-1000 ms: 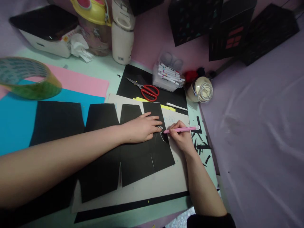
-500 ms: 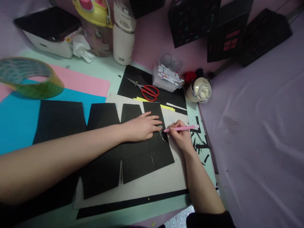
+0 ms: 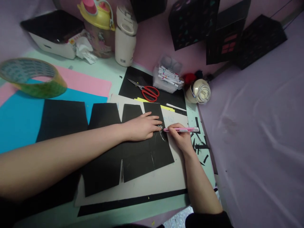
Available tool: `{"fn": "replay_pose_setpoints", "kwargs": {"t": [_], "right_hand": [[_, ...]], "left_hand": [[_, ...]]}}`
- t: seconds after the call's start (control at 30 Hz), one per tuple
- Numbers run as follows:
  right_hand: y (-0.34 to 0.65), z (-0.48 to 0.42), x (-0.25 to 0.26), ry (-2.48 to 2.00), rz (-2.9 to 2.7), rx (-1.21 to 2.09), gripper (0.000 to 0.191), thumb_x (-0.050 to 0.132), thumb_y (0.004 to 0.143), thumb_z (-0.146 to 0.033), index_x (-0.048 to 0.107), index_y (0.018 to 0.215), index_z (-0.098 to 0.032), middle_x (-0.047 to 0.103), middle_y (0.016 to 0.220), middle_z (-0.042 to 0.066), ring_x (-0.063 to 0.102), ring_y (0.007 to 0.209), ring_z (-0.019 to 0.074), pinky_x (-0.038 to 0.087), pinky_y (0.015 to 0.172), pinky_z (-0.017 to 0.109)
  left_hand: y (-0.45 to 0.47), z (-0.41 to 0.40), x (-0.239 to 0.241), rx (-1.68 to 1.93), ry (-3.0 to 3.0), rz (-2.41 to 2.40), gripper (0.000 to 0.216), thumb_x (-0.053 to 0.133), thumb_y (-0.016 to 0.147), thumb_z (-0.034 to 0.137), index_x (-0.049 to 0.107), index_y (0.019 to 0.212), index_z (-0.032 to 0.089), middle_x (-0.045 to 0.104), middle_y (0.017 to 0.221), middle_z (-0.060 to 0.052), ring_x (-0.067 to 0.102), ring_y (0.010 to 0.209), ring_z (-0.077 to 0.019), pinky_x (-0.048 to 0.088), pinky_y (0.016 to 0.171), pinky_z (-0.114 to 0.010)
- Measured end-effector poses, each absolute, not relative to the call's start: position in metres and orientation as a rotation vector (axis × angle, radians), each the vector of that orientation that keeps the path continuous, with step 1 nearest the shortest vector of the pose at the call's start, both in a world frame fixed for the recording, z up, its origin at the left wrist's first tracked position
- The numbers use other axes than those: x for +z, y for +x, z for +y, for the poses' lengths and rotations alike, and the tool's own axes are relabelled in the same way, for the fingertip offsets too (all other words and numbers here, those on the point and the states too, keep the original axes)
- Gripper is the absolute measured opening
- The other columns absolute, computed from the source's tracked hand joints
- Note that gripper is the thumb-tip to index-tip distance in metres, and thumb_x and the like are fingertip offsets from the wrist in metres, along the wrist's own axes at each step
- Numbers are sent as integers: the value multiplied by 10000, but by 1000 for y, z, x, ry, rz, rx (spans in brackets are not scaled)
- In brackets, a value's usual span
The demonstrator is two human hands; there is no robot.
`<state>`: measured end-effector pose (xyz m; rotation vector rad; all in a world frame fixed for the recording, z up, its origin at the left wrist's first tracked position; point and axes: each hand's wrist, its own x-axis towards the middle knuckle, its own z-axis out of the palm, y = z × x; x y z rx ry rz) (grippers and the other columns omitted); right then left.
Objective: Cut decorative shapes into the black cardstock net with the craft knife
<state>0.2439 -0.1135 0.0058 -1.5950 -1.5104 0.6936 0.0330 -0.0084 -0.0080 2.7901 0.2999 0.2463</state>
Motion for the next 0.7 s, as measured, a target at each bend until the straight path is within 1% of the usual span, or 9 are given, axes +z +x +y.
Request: {"fn": "replay_pose_setpoints", "kwargs": {"t": [0.1, 0.23, 0.37, 0.47, 0.7], "right_hand": [[249, -116, 7, -1596, -1518, 769, 115, 636, 866, -329, 696, 838, -236, 660, 746, 10, 611, 704, 175, 494, 693, 323], [253, -118, 7, -1584, -1558, 758, 96, 641, 862, -306, 715, 855, -245, 702, 828, 22, 640, 795, 191, 506, 737, 329], [258, -117, 5, -1608, -1521, 725, 80, 639, 844, -272, 712, 827, -245, 698, 802, 17, 635, 760, 192, 504, 699, 326], [262, -116, 6, -1630, -1525, 719, 52, 651, 817, -251, 698, 840, -243, 696, 825, 15, 631, 778, 193, 501, 708, 322], [257, -116, 14, -1631, -1571, 834, 68, 633, 789, -196, 676, 824, -235, 705, 832, 18, 634, 789, 194, 496, 705, 318]], "left_hand": [[33, -8, -8, 247, 2789, 304, 426, 499, 889, 179, 583, 1302, 246, 503, 1436, -54, 357, 1393, -251, 169, 1170, -512], [33, -8, -8, 250, 2782, 303, 419, 503, 891, 179, 589, 1296, 241, 504, 1435, -59, 357, 1395, -254, 171, 1170, -511], [32, -8, -8, 283, 2760, 301, 412, 516, 889, 175, 596, 1288, 233, 518, 1422, -61, 372, 1389, -259, 168, 1171, -516], [32, -8, -9, 299, 2751, 295, 409, 526, 883, 170, 602, 1281, 226, 522, 1418, -66, 379, 1386, -266, 172, 1169, -519], [33, -8, -9, 290, 2756, 296, 420, 505, 894, 181, 584, 1303, 242, 508, 1431, -60, 362, 1394, -259, 160, 1172, -517]]}}
